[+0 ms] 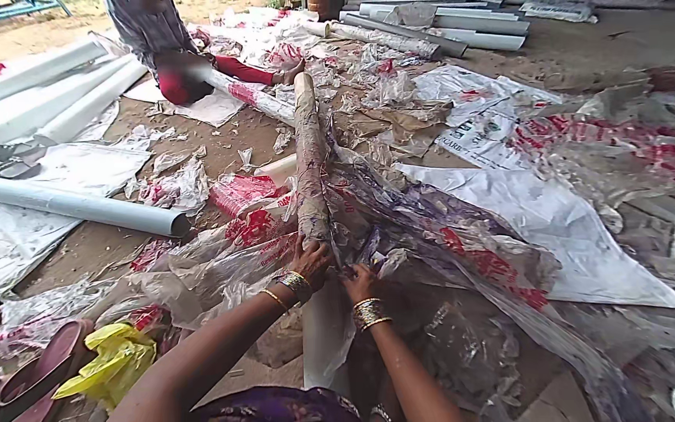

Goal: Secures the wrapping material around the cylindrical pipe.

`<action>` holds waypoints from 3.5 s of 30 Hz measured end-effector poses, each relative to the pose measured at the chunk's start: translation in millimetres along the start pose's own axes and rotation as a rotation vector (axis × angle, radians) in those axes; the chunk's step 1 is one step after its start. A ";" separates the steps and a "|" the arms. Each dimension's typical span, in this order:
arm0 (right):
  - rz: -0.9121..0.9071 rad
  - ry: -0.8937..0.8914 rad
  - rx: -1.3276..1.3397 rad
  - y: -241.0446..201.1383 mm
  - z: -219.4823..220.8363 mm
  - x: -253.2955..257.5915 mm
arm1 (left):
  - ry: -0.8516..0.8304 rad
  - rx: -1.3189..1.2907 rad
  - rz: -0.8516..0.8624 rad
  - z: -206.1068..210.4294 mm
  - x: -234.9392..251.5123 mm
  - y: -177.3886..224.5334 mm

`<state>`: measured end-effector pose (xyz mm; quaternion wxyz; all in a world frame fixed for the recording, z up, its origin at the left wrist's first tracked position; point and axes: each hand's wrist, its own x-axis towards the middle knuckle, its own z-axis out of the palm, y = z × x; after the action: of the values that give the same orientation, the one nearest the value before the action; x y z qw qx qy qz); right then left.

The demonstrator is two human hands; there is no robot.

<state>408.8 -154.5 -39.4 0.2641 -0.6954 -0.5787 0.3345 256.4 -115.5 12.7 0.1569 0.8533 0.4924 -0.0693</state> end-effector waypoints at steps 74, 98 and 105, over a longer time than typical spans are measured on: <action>0.181 -0.205 0.015 -24.7 -13.3 32.5 | 0.035 -0.244 0.025 3.0 12.3 -31.0; 0.176 -0.149 0.088 -35.6 -9.9 29.0 | 0.230 -0.560 -0.018 -2.3 -6.0 -84.5; 0.187 -0.106 -0.019 -36.2 11.3 68.3 | 0.305 -0.999 -0.101 11.9 -5.7 -103.3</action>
<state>384.6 -80.8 -30.2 0.1942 -0.7302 -0.5277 0.3882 164.9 -76.0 -17.6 0.4676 0.6501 0.5232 0.2916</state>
